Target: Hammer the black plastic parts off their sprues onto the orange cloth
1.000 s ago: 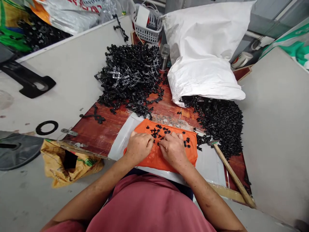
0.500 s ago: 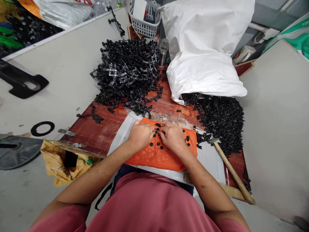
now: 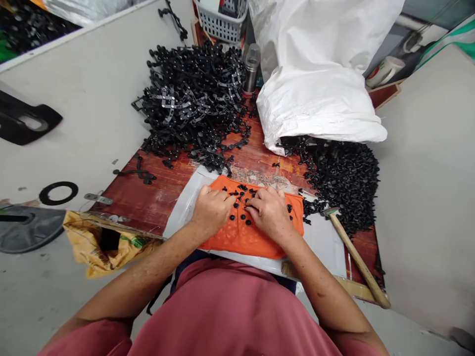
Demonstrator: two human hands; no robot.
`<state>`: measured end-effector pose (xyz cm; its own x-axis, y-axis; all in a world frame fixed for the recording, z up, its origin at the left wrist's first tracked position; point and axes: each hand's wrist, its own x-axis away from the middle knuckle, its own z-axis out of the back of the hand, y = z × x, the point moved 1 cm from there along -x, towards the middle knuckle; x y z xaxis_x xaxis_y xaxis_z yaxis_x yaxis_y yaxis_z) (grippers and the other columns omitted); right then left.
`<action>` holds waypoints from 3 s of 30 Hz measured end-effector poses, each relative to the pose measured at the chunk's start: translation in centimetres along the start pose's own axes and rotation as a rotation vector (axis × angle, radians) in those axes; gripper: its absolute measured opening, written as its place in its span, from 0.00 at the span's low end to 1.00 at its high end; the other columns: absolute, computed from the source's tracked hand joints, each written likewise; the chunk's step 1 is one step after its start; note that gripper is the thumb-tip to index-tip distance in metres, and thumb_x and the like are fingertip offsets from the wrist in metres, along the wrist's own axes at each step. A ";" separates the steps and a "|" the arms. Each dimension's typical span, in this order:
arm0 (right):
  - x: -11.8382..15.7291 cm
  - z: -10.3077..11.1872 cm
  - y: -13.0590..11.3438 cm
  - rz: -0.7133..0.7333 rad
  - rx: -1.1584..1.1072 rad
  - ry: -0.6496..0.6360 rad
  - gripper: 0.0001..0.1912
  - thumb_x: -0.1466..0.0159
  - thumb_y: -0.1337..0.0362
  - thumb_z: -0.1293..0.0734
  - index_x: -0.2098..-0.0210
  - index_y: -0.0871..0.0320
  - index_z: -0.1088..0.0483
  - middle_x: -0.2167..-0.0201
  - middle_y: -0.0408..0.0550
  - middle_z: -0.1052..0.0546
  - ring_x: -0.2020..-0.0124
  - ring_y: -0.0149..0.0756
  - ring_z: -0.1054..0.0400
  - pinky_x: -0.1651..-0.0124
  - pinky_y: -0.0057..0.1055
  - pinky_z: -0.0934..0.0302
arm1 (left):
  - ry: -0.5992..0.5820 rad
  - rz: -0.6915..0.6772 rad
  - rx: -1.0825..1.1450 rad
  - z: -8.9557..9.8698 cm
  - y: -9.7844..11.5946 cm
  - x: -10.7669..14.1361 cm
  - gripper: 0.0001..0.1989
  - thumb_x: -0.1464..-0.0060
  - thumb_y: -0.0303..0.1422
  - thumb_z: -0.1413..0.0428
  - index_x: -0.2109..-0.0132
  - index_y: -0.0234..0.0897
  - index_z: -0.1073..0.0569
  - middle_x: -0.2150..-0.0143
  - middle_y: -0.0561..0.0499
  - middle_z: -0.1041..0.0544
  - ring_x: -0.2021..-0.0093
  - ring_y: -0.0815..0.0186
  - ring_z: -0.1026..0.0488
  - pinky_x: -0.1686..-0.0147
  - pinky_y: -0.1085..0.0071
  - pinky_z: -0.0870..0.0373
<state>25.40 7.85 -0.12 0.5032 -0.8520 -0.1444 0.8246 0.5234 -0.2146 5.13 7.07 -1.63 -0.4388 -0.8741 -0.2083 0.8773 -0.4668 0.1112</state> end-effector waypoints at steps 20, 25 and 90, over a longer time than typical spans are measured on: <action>-3.4 -0.8 -0.8 -0.014 0.019 -0.056 0.13 0.28 0.59 0.36 0.59 0.51 0.18 0.62 0.52 0.25 0.54 0.47 0.39 0.53 0.44 0.53 | 0.137 -0.173 -0.027 -0.9 -0.1 0.5 0.18 0.32 0.27 0.53 0.70 0.39 0.28 0.73 0.52 0.26 0.69 0.64 0.32 0.62 0.60 0.46; -4.5 -1.2 -0.9 -0.028 -0.012 -0.102 0.13 0.29 0.63 0.36 0.66 0.53 0.19 0.65 0.51 0.24 0.56 0.46 0.37 0.55 0.41 0.52 | 0.054 -0.047 0.097 1.0 -1.9 -1.0 0.13 0.33 0.34 0.49 0.64 0.39 0.23 0.69 0.50 0.20 0.66 0.62 0.26 0.60 0.61 0.42; -2.7 0.6 0.4 0.000 -0.028 0.042 0.13 0.28 0.62 0.36 0.58 0.53 0.18 0.63 0.50 0.24 0.55 0.44 0.38 0.49 0.42 0.54 | -0.033 0.388 0.515 -0.5 -1.0 5.3 0.08 0.37 0.40 0.41 0.60 0.41 0.21 0.70 0.54 0.19 0.68 0.66 0.24 0.56 0.64 0.37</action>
<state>24.49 10.36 0.76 0.4912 -0.8513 -0.1847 0.8169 0.5238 -0.2416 2.07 2.95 -3.37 -0.1211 -0.9922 -0.0301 0.7714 -0.1131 0.6263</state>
